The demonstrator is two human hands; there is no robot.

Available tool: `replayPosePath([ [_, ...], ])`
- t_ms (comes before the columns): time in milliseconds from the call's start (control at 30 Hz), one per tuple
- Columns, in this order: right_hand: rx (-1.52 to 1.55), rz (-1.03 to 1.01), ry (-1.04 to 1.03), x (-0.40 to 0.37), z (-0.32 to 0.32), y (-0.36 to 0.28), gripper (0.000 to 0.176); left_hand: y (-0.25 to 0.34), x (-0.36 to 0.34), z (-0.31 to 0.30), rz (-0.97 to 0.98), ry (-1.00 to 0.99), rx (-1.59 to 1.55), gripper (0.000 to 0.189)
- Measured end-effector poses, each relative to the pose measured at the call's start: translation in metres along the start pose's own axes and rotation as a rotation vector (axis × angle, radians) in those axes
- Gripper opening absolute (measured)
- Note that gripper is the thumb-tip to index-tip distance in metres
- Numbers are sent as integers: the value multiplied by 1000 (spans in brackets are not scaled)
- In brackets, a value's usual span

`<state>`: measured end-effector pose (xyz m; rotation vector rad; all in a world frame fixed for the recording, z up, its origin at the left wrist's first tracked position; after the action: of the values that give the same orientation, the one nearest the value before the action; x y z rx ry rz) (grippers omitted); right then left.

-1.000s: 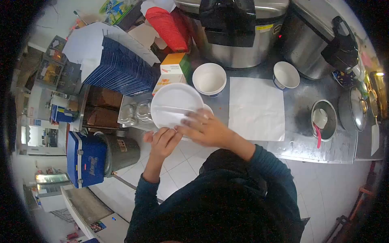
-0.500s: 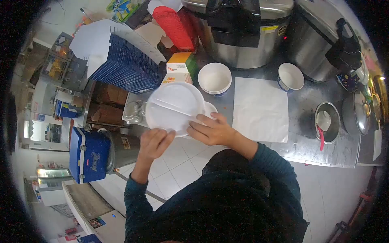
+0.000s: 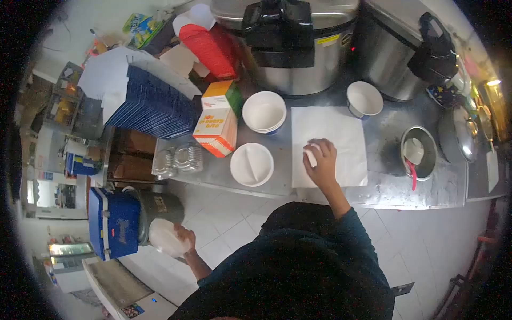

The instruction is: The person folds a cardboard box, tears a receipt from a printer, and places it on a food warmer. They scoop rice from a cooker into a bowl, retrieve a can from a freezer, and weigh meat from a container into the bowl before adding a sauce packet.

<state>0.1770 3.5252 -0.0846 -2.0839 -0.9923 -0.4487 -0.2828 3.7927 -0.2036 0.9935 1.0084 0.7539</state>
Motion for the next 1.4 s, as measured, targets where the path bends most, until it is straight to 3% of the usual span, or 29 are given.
replayPosePath([
  [67,-161,88,61,7,-5,42,31,-55,7,-21,1,-198,845,17],
  [100,-271,132,103,14,-8,67,38,-70,15,-23,-32,-226,1434,13],
  [133,-339,154,133,22,-13,92,47,-44,-1,4,-18,-108,844,14],
  [200,-525,256,129,45,-29,122,62,-52,-1,-1,-125,-85,535,23],
  [233,-663,289,104,53,-32,134,58,-57,-1,-4,-175,-63,383,29],
  [267,-748,335,-144,52,-13,171,51,-64,7,-1,-208,-80,627,32],
  [300,-818,384,-388,44,4,204,46,-54,11,12,-139,-169,424,36],
  [333,-796,326,-377,48,0,202,41,-42,14,28,-91,-269,212,40],
  [367,-776,269,-367,50,-4,197,36,20,-19,93,-13,-294,178,36],
  [433,-785,30,-233,54,-21,172,26,56,-19,142,-59,-67,-141,38],
  [533,-733,-170,-195,54,-62,99,17,87,-5,185,355,184,599,39],
  [600,-706,-257,-205,42,-90,72,16,117,-34,296,401,-149,285,36],
  [700,-715,-347,-192,14,-141,49,20,119,-69,405,736,-480,419,23],
  [767,-668,-316,-180,-4,-187,44,20,110,-116,476,829,-692,594,13],
  [833,-676,-227,-118,-31,-243,51,19,108,-190,542,1195,-924,579,12],
  [900,-701,-85,-28,-73,-301,76,16,86,-251,584,1217,-1085,448,13],
  [967,-762,53,4,-120,-360,109,16,38,-289,617,941,-1196,209,17],
  [1033,-807,210,33,-177,-407,153,14,-25,-329,655,240,-1301,-106,23],
  [1133,-835,428,60,-248,-466,215,13,-110,-398,712,-191,-1315,-144,29],
  [1233,-855,572,110,-291,-510,275,15,-147,-476,748,-404,-1502,-63,30],
  [1400,-868,562,205,-288,-575,393,17,-186,-518,809,-274,-1591,175,33],
])
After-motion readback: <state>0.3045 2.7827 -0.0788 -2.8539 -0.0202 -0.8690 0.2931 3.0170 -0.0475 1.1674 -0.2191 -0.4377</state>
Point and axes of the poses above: each hand's wrist, its own x-axis towards the middle knuckle, its own z-axis out of the palm, y = z × x, the point moved 8 cm from there along x, towards the middle knuckle, and after that the axes turned 3 degrees about -x, right-handed, at the moved point
